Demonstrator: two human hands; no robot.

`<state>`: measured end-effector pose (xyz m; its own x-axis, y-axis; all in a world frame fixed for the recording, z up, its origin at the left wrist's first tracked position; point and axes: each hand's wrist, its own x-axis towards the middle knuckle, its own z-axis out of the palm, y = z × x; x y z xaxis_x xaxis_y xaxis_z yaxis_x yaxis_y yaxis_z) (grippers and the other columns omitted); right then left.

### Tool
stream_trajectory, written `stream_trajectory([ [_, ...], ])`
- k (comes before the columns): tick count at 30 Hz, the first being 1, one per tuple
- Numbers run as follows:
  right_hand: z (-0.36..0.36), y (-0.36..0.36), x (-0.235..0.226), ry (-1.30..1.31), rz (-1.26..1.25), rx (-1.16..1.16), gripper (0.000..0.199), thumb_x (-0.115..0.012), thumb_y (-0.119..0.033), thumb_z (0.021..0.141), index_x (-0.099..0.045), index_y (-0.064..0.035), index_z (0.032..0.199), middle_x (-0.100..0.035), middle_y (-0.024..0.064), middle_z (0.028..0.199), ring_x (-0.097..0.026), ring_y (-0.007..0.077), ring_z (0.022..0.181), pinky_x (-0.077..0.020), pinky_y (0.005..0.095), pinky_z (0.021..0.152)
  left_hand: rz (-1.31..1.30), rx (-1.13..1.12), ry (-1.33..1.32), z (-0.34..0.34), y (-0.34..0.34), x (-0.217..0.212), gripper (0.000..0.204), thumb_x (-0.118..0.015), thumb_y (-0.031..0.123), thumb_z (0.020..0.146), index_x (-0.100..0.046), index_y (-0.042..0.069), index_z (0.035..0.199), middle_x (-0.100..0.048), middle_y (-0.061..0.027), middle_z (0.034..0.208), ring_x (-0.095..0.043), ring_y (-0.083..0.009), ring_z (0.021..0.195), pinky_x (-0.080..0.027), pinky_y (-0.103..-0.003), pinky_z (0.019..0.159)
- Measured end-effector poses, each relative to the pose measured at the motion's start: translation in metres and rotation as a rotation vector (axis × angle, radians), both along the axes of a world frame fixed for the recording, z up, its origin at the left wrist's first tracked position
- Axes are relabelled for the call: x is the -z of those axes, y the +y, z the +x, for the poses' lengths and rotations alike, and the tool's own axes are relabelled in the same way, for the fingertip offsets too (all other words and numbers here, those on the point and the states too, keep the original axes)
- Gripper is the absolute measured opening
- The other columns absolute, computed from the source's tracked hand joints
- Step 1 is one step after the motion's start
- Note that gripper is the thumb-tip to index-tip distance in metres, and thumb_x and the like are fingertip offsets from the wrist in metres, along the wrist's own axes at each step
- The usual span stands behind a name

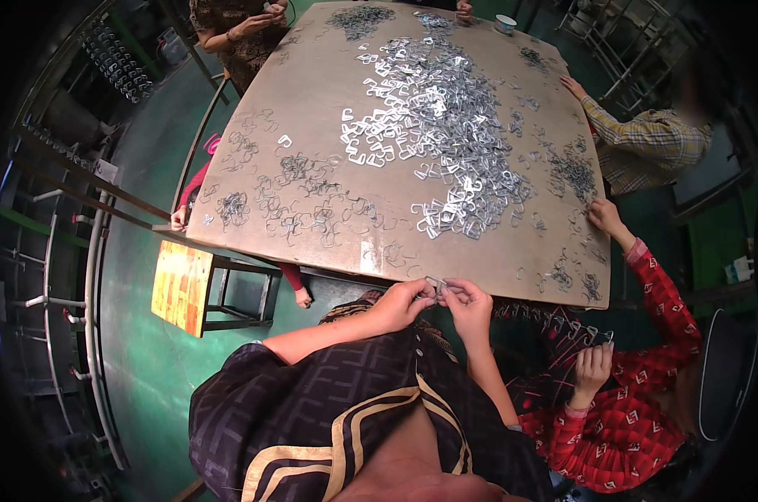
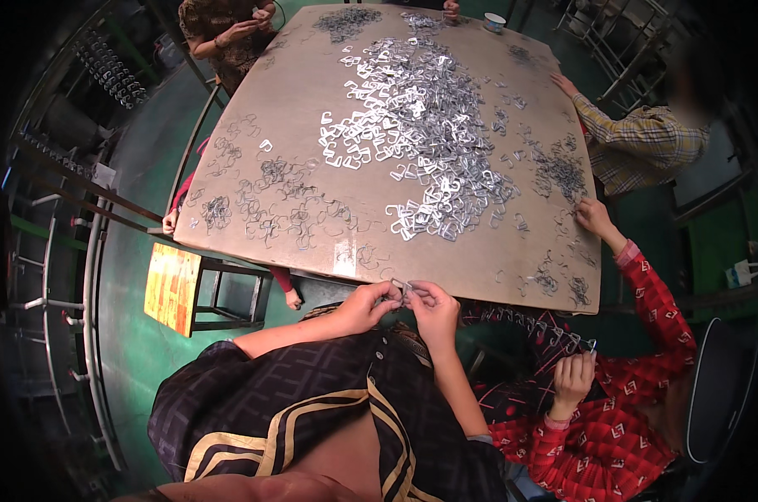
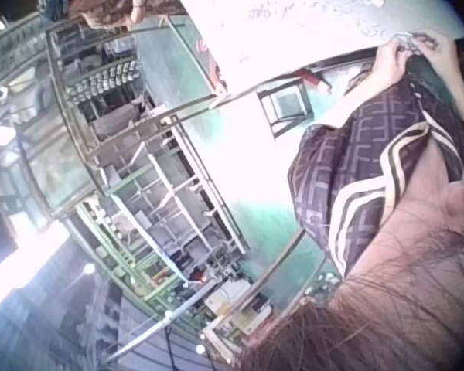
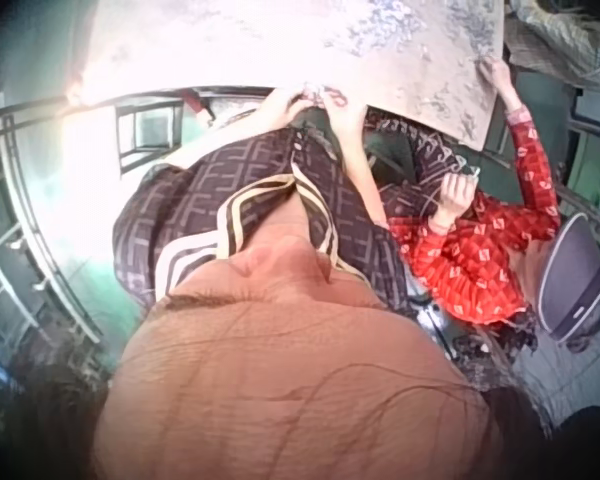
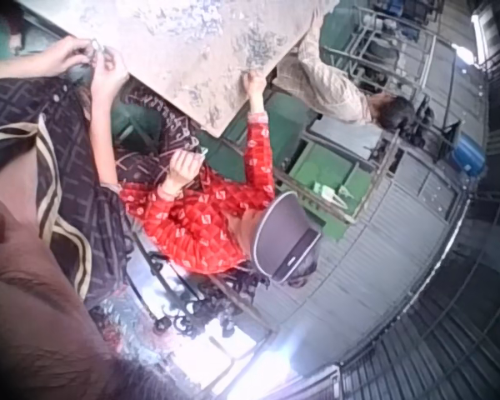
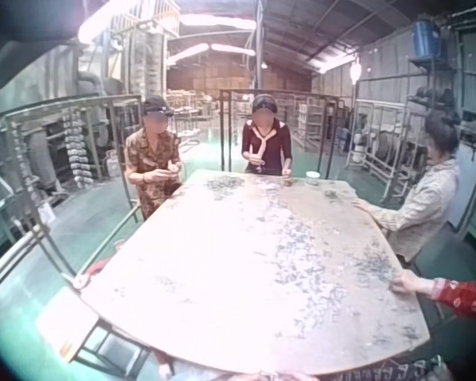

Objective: The person picks up small metal hooks and wire pieces from a table and links them together by hand. They repeatedly form short chains and hang them on a nearby metal rack. Other people at the table perform the same task simultaneously.

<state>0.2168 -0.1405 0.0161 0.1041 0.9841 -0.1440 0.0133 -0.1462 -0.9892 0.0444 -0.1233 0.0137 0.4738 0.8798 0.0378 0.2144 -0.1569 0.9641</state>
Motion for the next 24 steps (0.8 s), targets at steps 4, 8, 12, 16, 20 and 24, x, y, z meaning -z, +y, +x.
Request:
stream_trajectory([
  [4,-0.005,-0.009,0.0,-0.113,0.105,0.027,0.014,-0.064,0.006,0.081,-0.064,0.0075,0.095,-0.067,0.0108,0.084,-0.067,0.0137,0.074,-0.0551,0.0249,0.066,0.073,0.033,0.094,-0.002,0.001,0.002,0.011,-0.063,0.005,0.085,-0.058,-0.002,0.093,-0.066,-0.0164,0.083,-0.066,-0.0317,0.078,-0.05,-0.037,0.069],
  [8,-0.009,-0.018,-0.001,-0.22,0.169,0.037,0.014,-0.065,0.006,0.08,-0.065,0.0052,0.094,-0.066,0.0106,0.083,-0.067,0.0139,0.074,-0.0543,0.025,0.065,0.092,0.182,0.118,-0.024,0.017,-0.003,0.013,-0.067,0.007,0.082,-0.066,0.002,0.095,-0.067,-0.0157,0.084,-0.065,-0.0307,0.074,-0.05,-0.035,0.068],
  [12,-0.008,-0.027,0.0,-0.252,0.215,0.056,0.014,-0.065,0.007,0.079,-0.066,0.004,0.093,-0.065,0.0099,0.082,-0.067,0.0138,0.073,-0.0542,0.0253,0.065,0.579,-0.226,0.733,-0.074,0.066,0.033,0.011,-0.06,0.007,0.076,-0.066,0.002,0.083,-0.066,-0.0135,0.085,-0.061,-0.0306,0.082,-0.048,-0.04,0.076],
  [16,-0.004,-0.034,0.009,-0.227,0.199,0.071,0.015,-0.066,0.007,0.078,-0.065,0.004,0.093,-0.065,0.0098,0.082,-0.067,0.0134,0.072,-0.054,0.025,0.065,0.676,-0.172,1.1,-0.095,0.09,0.059,0.01,-0.057,0.012,0.072,-0.065,0.006,0.073,-0.064,-0.0108,0.077,-0.061,-0.0269,0.079,-0.048,-0.038,0.074],
  [20,-0.003,-0.037,0.013,-0.209,0.17,0.08,0.016,-0.066,0.007,0.079,-0.065,0.0042,0.094,-0.065,0.0098,0.083,-0.066,0.0128,0.073,-0.0537,0.0246,0.064,0.742,-0.003,1.135,-0.096,0.097,0.057,0.011,-0.056,0.014,0.073,-0.065,0.007,0.071,-0.063,-0.009,0.075,-0.062,-0.0254,0.078,-0.048,-0.037,0.072],
  [24,-0.006,-0.038,0.015,-0.165,0.161,0.098,0.015,-0.066,0.007,0.079,-0.065,0.0041,0.094,-0.065,0.0097,0.083,-0.066,0.0125,0.073,-0.0537,0.0246,0.064,0.787,0.039,1.139,-0.099,0.101,0.059,0.011,-0.057,0.016,0.075,-0.064,0.007,0.071,-0.062,-0.0078,0.076,-0.061,-0.0258,0.078,-0.048,-0.038,0.07],
])
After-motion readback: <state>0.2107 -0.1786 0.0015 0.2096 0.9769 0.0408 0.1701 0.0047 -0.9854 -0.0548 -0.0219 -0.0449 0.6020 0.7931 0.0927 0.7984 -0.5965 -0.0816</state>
